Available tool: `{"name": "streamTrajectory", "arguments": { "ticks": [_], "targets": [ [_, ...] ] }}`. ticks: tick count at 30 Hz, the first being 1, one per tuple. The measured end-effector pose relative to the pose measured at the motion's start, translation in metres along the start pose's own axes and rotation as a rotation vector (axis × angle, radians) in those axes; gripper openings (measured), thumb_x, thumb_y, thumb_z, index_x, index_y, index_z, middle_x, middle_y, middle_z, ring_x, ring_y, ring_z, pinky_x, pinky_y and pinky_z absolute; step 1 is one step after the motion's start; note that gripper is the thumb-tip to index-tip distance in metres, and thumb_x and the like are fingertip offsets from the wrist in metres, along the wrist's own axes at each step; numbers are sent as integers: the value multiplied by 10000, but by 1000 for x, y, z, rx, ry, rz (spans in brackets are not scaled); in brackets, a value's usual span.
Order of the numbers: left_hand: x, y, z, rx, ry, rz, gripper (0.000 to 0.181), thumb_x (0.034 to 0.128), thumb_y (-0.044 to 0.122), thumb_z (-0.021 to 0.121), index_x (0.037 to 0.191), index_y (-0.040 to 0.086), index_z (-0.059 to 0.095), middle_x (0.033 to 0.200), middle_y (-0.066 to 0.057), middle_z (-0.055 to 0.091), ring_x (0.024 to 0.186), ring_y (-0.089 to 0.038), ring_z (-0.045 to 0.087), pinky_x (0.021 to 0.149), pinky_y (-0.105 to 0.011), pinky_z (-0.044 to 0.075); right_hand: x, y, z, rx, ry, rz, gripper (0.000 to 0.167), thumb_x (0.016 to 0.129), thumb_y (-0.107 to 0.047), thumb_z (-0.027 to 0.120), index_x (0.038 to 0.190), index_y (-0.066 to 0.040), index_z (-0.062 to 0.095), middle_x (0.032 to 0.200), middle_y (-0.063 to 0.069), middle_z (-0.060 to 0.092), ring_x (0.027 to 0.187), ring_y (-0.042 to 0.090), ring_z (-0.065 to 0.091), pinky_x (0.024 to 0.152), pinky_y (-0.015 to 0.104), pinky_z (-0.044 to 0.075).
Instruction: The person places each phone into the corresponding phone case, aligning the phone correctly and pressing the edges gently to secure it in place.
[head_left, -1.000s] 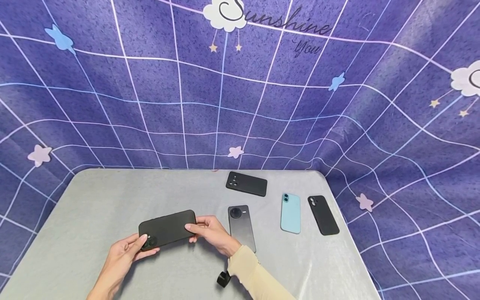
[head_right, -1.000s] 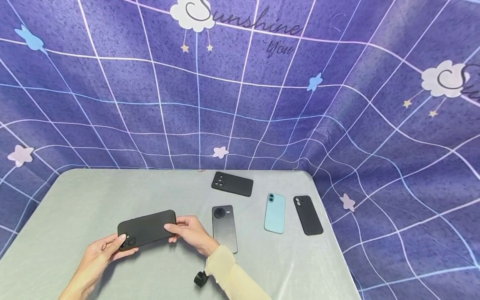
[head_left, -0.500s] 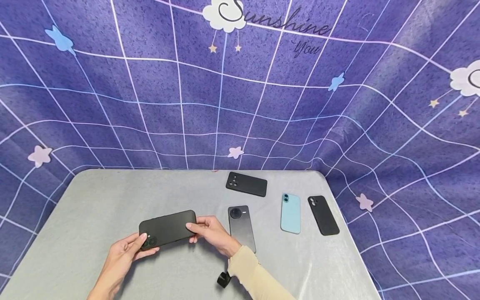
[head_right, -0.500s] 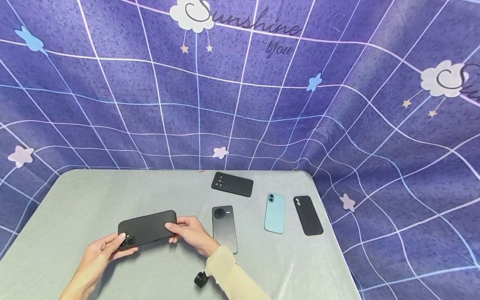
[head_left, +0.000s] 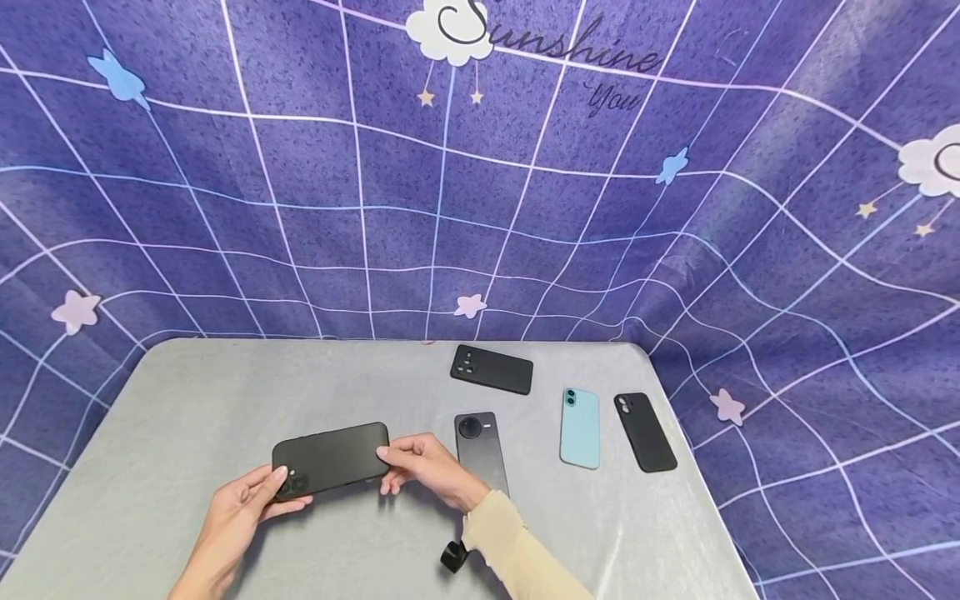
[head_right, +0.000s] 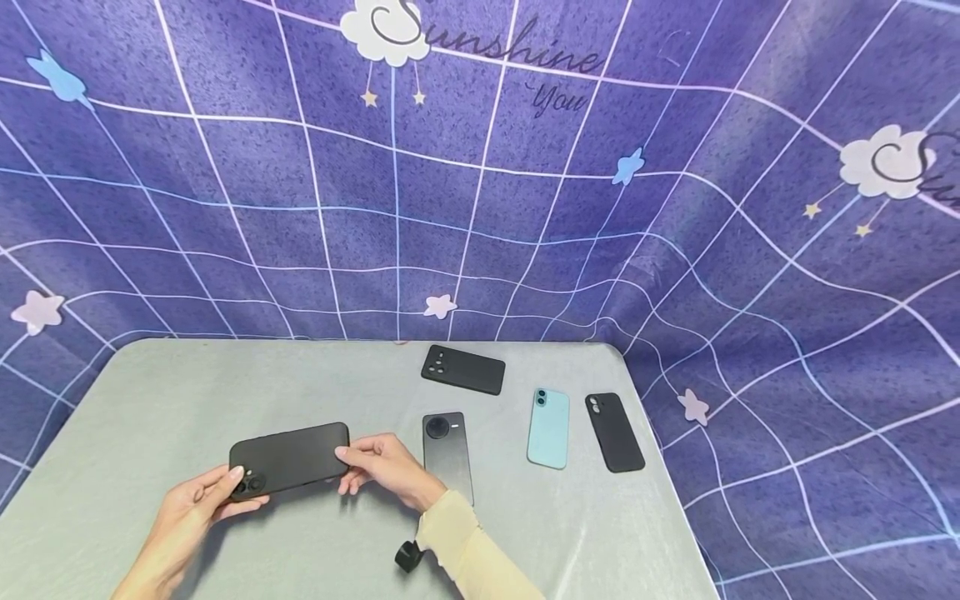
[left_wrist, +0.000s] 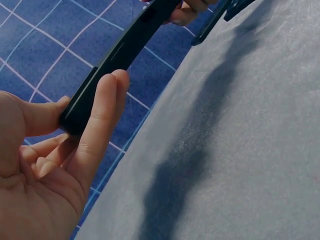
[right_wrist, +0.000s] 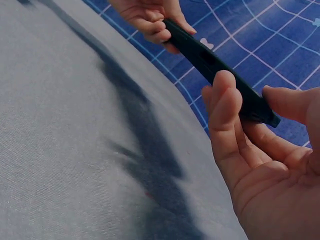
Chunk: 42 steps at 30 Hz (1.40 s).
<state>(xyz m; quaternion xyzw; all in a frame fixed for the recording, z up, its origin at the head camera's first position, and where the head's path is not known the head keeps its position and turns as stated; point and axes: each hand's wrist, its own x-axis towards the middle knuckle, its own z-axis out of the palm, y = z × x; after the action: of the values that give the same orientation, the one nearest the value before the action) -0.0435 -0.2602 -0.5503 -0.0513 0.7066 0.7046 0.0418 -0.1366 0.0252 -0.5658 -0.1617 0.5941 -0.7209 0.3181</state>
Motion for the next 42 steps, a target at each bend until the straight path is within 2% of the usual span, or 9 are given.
{"name": "streamTrajectory", "arguments": {
  "ticks": [3,10,17,24,31,35,39,42],
  "targets": [
    [0,0,-1,8,0,3,538,1154,194,531,1447,-248,442,1140,46,798,928,-335,806,912,-229,604,-1,1,0,12,-9,0,280,1088,-180,647,826,-88,610,730,45,730,672,115,716,654,226,596],
    [1,0,-1,22,2,-34,567,1152,232,541,1472,-225,439,1168,49,791,949,-332,804,923,-192,587,-1,2,2,26,-7,-11,306,1090,-175,646,806,-73,589,744,43,735,698,106,728,673,222,604],
    [0,2,-2,51,5,-62,590,1148,283,550,1474,-201,459,1164,67,791,978,-341,797,934,-171,573,-2,1,5,54,2,-16,237,1087,-173,651,874,-70,666,741,44,734,687,96,717,670,217,599],
    [1,1,-2,43,33,-73,579,1144,263,560,1475,-202,462,1157,-6,799,939,-308,808,901,-190,593,-1,2,7,61,18,-19,220,1080,-178,661,895,-62,684,735,46,735,679,103,710,661,213,595],
    [-2,5,-3,87,32,-85,596,1143,317,559,1454,-187,490,1139,-15,804,959,-305,806,914,-165,577,0,2,8,65,23,-23,210,1078,-174,665,926,-34,705,735,51,737,675,109,711,660,217,596],
    [-1,4,-3,81,39,-81,602,1145,302,557,1469,-197,466,1134,-10,803,930,-266,812,895,-169,585,1,3,9,64,23,-22,212,1080,-168,662,935,-18,697,738,49,736,675,109,712,665,214,597],
    [0,2,-2,42,53,-54,584,1150,260,546,1465,-221,442,1077,-21,812,893,-244,813,856,-241,624,2,4,10,67,33,-25,236,1084,-141,649,968,62,686,741,44,728,677,96,710,673,208,595],
    [1,1,-2,4,45,-28,561,1152,226,540,1458,-231,431,1077,15,808,900,-248,812,844,-295,638,3,4,11,77,46,-25,243,1088,-119,636,1012,106,684,755,46,721,679,91,708,676,207,594]
  ]
}}
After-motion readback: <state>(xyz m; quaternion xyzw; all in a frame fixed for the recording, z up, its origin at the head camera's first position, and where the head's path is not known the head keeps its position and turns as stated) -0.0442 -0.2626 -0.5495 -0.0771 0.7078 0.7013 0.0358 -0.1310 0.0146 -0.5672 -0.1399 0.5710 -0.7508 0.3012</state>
